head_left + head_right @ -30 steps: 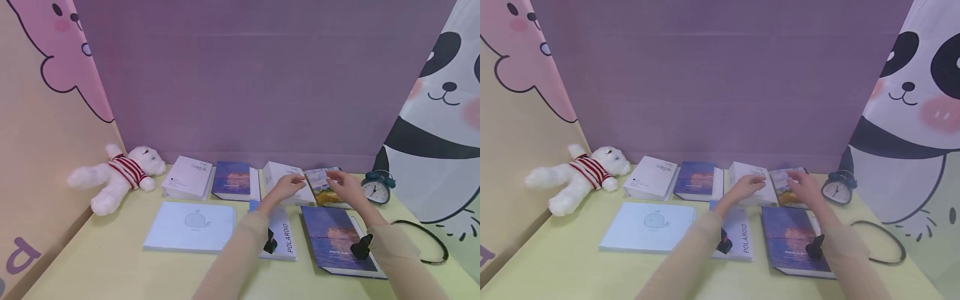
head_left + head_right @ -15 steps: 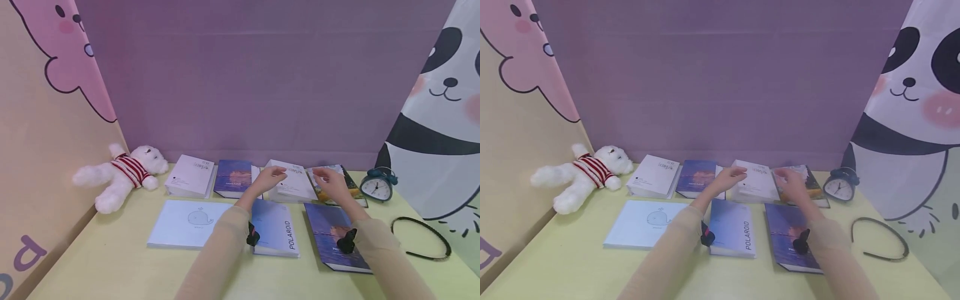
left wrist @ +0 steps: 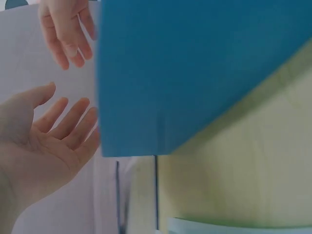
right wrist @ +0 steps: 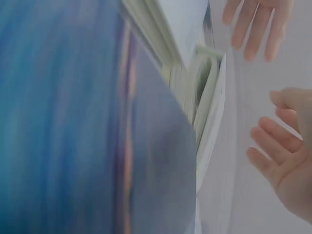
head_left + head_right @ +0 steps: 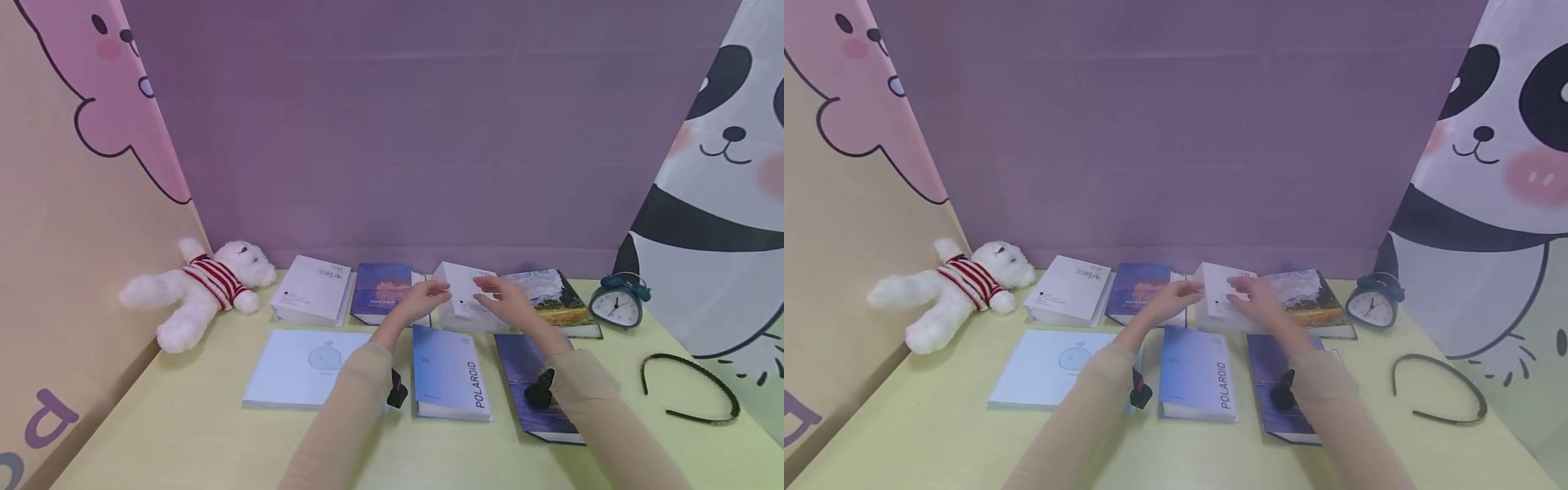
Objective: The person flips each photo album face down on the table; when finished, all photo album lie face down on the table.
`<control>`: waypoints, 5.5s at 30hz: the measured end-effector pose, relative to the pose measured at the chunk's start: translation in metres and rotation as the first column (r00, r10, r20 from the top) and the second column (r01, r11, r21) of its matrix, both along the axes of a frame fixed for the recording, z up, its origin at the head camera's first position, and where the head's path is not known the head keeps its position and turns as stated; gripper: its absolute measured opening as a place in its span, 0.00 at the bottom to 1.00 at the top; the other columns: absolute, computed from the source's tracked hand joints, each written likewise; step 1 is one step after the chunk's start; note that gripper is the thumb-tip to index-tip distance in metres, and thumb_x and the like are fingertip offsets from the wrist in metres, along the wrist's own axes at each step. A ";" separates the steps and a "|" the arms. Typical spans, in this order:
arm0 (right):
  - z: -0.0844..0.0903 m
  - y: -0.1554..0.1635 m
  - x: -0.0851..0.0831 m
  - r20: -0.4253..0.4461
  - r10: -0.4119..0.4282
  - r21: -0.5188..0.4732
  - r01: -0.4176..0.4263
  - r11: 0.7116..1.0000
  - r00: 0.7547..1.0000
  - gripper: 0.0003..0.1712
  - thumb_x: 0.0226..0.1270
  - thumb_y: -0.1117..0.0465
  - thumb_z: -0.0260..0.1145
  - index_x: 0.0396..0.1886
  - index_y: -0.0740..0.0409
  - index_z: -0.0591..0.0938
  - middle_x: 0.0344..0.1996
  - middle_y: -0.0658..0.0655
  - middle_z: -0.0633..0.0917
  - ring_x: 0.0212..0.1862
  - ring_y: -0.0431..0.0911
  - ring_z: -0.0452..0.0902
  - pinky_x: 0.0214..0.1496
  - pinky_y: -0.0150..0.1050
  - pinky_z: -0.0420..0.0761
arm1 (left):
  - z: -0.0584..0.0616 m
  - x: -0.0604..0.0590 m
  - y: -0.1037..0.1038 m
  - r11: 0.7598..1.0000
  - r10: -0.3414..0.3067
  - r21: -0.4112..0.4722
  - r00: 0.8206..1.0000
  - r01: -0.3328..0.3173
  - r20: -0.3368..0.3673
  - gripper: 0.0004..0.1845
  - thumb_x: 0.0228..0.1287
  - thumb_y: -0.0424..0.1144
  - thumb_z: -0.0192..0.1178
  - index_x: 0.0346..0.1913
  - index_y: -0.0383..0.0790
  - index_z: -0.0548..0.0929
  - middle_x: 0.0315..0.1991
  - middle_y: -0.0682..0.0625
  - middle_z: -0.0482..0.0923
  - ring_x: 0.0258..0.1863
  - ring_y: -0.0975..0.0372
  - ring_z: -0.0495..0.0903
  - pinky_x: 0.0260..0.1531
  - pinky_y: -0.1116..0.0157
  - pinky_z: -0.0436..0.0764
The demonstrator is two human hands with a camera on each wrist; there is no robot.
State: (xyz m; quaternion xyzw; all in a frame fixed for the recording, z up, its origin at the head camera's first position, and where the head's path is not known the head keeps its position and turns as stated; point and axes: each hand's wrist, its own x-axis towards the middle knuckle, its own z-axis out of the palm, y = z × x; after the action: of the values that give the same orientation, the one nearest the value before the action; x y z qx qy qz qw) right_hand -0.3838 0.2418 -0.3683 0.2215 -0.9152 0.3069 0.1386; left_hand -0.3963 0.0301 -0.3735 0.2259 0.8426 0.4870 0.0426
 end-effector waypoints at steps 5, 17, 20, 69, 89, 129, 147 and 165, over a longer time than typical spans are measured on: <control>-0.002 -0.014 0.003 0.124 0.052 0.038 -0.057 0.998 0.991 0.26 0.59 0.58 0.60 0.56 0.64 0.69 0.53 0.66 0.72 0.53 0.61 0.68 0.53 0.54 0.69 | -0.015 -0.002 -0.001 0.998 -0.027 -0.046 0.997 0.030 0.074 0.22 0.64 0.46 0.48 0.59 0.42 0.69 0.56 0.46 0.70 0.57 0.56 0.67 0.55 0.59 0.68; -0.016 -0.026 -0.001 0.179 -0.040 0.152 0.013 0.988 0.983 0.29 0.54 0.57 0.64 0.54 0.66 0.71 0.52 0.67 0.73 0.52 0.60 0.70 0.51 0.51 0.71 | -0.037 -0.006 -0.002 0.992 -0.034 -0.113 0.990 0.050 0.140 0.23 0.64 0.49 0.47 0.59 0.44 0.68 0.57 0.48 0.69 0.58 0.57 0.67 0.56 0.61 0.67; -0.017 -0.027 -0.002 0.175 -0.058 0.159 0.030 0.987 0.983 0.29 0.53 0.57 0.64 0.53 0.68 0.72 0.51 0.67 0.74 0.52 0.60 0.70 0.52 0.51 0.71 | -0.036 -0.005 -0.002 0.991 -0.047 -0.121 0.989 0.065 0.142 0.23 0.64 0.48 0.47 0.59 0.44 0.68 0.57 0.47 0.69 0.57 0.57 0.68 0.56 0.61 0.67; 0.002 -0.035 0.010 0.173 -0.090 -0.261 0.134 0.956 0.981 0.32 0.55 0.52 0.63 0.59 0.57 0.67 0.53 0.62 0.73 0.49 0.58 0.74 0.45 0.49 0.77 | -0.034 -0.006 -0.008 0.966 -0.079 0.256 0.984 0.035 0.162 0.24 0.61 0.44 0.52 0.61 0.48 0.65 0.54 0.45 0.71 0.48 0.57 0.76 0.49 0.54 0.73; 0.008 -0.038 0.015 0.281 0.139 -0.571 0.048 0.819 0.950 0.33 0.63 0.60 0.55 0.67 0.45 0.54 0.62 0.65 0.56 0.57 0.62 0.64 0.49 0.53 0.74 | -0.028 -0.007 -0.007 0.940 -0.016 0.340 0.997 -0.012 0.079 0.21 0.62 0.48 0.50 0.59 0.54 0.69 0.58 0.52 0.68 0.50 0.57 0.74 0.46 0.57 0.76; 0.011 0.027 0.021 0.458 -0.115 -0.182 0.220 0.958 0.882 0.38 0.61 0.42 0.51 0.60 0.68 0.62 0.56 0.70 0.67 0.56 0.60 0.65 0.52 0.50 0.72 | -0.041 -0.005 -0.008 0.991 -0.108 0.107 0.962 0.084 0.250 0.21 0.65 0.46 0.47 0.58 0.43 0.69 0.57 0.45 0.70 0.46 0.58 0.78 0.60 0.59 0.62; -0.009 0.038 0.011 0.582 -0.019 -0.178 0.150 0.972 0.813 0.29 0.67 0.64 0.45 0.64 0.71 0.51 0.55 0.74 0.67 0.53 0.60 0.69 0.45 0.46 0.76 | -0.047 -0.007 -0.008 0.998 -0.056 0.026 0.966 0.051 0.252 0.22 0.65 0.46 0.46 0.57 0.40 0.70 0.49 0.47 0.77 0.51 0.59 0.74 0.58 0.61 0.65; -0.009 0.039 0.008 0.484 -0.182 -0.043 0.231 0.972 0.856 0.30 0.65 0.60 0.51 0.63 0.69 0.56 0.59 0.72 0.62 0.49 0.58 0.72 0.43 0.45 0.77 | -0.045 -0.006 -0.005 0.996 -0.046 -0.070 0.972 0.063 0.230 0.21 0.64 0.48 0.46 0.58 0.47 0.70 0.60 0.50 0.67 0.61 0.57 0.62 0.58 0.60 0.65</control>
State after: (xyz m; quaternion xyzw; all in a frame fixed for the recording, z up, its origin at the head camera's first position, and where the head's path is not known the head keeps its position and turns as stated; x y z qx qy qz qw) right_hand -0.3757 0.2807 -0.3777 0.0328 -0.9229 0.3806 -0.0476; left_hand -0.4019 0.0247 -0.4190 0.1898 0.8439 0.4753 0.1609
